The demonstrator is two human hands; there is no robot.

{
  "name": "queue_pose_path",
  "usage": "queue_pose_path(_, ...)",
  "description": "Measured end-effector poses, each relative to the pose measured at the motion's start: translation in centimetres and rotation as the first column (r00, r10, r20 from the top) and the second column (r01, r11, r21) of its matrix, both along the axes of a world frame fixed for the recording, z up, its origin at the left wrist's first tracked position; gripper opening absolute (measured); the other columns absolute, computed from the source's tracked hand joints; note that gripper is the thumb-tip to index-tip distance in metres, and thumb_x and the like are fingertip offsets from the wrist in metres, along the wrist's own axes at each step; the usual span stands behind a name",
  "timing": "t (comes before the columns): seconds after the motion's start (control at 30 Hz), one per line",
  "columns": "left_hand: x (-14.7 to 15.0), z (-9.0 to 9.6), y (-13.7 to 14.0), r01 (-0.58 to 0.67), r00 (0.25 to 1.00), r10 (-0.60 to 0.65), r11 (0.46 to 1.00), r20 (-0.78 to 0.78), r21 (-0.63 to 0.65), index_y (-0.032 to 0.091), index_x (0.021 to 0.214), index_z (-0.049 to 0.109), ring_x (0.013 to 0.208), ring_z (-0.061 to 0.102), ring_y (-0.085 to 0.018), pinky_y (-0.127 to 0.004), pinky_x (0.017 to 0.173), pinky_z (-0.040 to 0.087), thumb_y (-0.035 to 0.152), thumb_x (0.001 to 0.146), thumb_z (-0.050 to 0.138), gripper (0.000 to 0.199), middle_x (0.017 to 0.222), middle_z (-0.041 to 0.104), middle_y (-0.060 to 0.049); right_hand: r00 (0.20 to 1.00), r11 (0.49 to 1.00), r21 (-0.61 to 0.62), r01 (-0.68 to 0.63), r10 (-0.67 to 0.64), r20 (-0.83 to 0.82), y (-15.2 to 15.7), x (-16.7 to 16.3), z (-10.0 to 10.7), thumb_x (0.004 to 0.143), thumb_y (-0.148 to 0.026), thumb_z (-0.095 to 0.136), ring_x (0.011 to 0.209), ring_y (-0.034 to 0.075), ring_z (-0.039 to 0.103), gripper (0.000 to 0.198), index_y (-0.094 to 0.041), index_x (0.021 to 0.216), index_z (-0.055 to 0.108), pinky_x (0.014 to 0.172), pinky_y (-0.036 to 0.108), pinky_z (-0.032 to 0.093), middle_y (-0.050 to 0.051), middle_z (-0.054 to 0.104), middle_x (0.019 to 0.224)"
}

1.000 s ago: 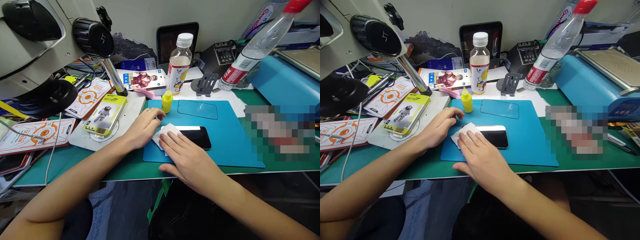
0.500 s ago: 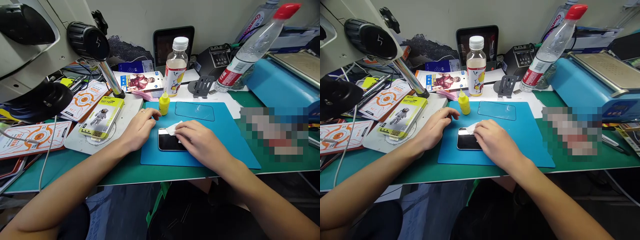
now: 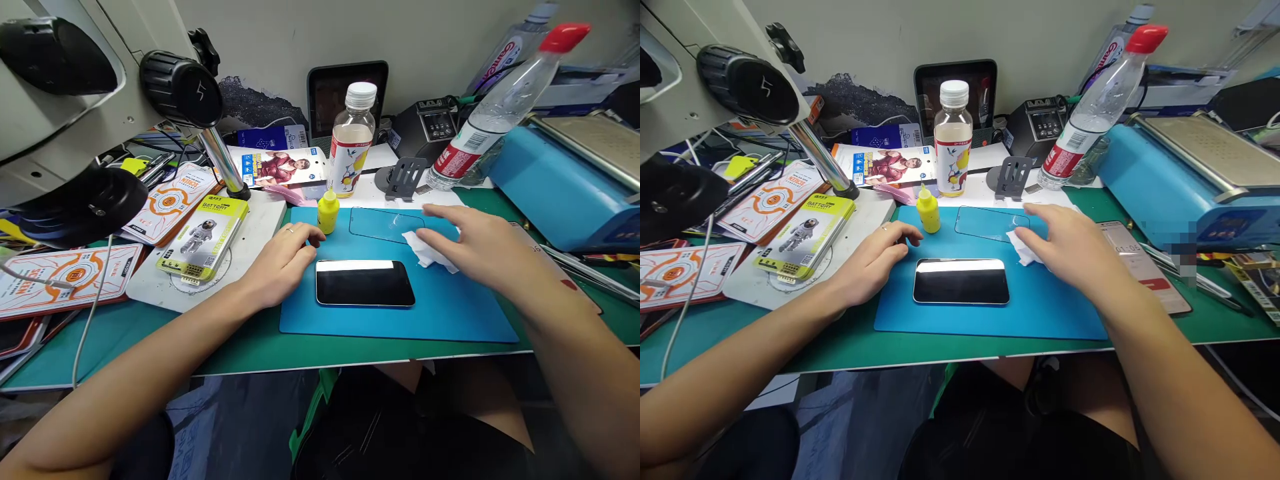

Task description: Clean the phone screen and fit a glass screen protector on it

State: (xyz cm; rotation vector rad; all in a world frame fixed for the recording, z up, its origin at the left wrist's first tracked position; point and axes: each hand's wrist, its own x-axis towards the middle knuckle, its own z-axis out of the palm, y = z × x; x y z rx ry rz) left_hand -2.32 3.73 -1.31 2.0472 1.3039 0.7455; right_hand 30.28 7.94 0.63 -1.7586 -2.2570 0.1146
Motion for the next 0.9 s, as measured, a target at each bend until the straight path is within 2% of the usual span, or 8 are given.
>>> queue_pose_path(0.1, 0.0, -0.1, -0.1, 0.009, 1.000, -0.009, 1.000, -0.002, -0.004, 0.021, 0.110, 0.062, 0.107, 0.059, -0.025, -0.043, 0.099, 0.048, 0.024, 0.095, 0.039, 0.028, 0.109, 0.068, -0.006, 0.993, 0.989, -0.090, -0.114, 0.117, 0.029, 1.3, -1.6, -0.7, 0.093, -0.057, 0.057, 0.129, 0.042, 0.064, 0.073, -0.015, 0.152, 0.054, 0.101, 0.058, 0.054, 0.018, 0.062, 0.151)
queue_pose_path(0.2, -0.1, -0.2, 0.0, 0.008, 1.000, -0.008, 1.000, -0.001, -0.007, 0.020, 0.112, 0.062, 0.107, 0.059, -0.025, -0.043, 0.100, 0.047, 0.024, 0.096, 0.039, 0.028, 0.111, 0.067, -0.006, 0.979, 0.967, -0.176, -0.184, 0.197, 0.056, 2.8, -2.7, -1.4, 0.090, -0.061, 0.061, 0.133, 0.041, 0.061, 0.087, -0.015, 0.161, 0.041, 0.102, 0.056, 0.055, 0.018, 0.054, 0.159)
queue_pose_path(0.33, -0.2, -0.3, 0.1, 0.014, 1.000, -0.014, 1.000, -0.007, 0.006, 0.020, 0.112, 0.062, 0.106, 0.059, -0.025, -0.042, 0.098, 0.047, 0.024, 0.096, 0.038, 0.028, 0.110, 0.067, -0.006, 0.971, 0.963, -0.164, -0.216, 0.229, 0.066, 4.2, -2.8, -2.1, 0.090, -0.065, 0.059, 0.135, 0.040, 0.060, 0.084, -0.018, 0.158, 0.047, 0.104, 0.057, 0.053, 0.018, 0.057, 0.156)
queue_pose_path(0.63, -0.2, -0.3, 0.1, 0.014, 1.000, -0.014, 1.000, -0.005, 0.014, 0.020, 0.111, 0.062, 0.105, 0.058, -0.024, -0.041, 0.096, 0.047, 0.023, 0.097, 0.038, 0.028, 0.109, 0.068, -0.005, 0.949, 0.952, -0.040, -0.302, 0.304, 0.080, 4.2, -2.9, -2.3, 0.095, -0.057, 0.055, 0.130, 0.040, 0.063, 0.072, -0.009, 0.148, 0.058, 0.106, 0.057, 0.052, 0.022, 0.066, 0.144)
queue_pose_path(0.73, -0.2, -0.3, 0.1, 0.009, 1.000, -0.009, 1.000, -0.013, 0.016, 0.020, 0.112, 0.062, 0.106, 0.059, -0.024, -0.041, 0.096, 0.048, 0.026, 0.099, 0.039, 0.027, 0.109, 0.068, -0.005, 0.945, 0.941, 0.090, -0.326, 0.323, 0.042, 3.9, -2.9, -2.1, 0.095, -0.057, 0.056, 0.127, 0.039, 0.066, 0.069, -0.010, 0.145, 0.061, 0.102, 0.057, 0.055, 0.021, 0.068, 0.142)
queue_pose_path(0.83, -0.1, -0.2, -0.1, 0.015, 1.000, -0.015, 1.000, -0.021, 0.022, 0.019, 0.113, 0.063, 0.105, 0.060, -0.024, -0.042, 0.095, 0.049, 0.037, 0.101, 0.045, 0.027, 0.109, 0.068, -0.006, 0.911, 0.886, 0.257, -0.385, 0.410, -0.048, 3.2, -2.7, -1.7, 0.093, -0.055, 0.063, 0.125, 0.037, 0.068, 0.061, -0.016, 0.140, 0.065, 0.104, 0.056, 0.056, 0.018, 0.071, 0.139)
queue_pose_path(0.9, 0.0, -0.1, -0.2, 0.042, 0.999, -0.041, 0.998, -0.024, 0.038, 0.019, 0.117, 0.063, 0.107, 0.061, -0.025, -0.042, 0.095, 0.050, 0.045, 0.099, 0.053, 0.033, 0.112, 0.068, -0.007, 0.881, 0.865, 0.311, -0.395, 0.452, -0.140, 1.9, -2.9, -1.4, 0.090, -0.052, 0.071, 0.124, 0.036, 0.069, 0.057, -0.021, 0.137, 0.068, 0.107, 0.056, 0.055, 0.014, 0.073, 0.137)
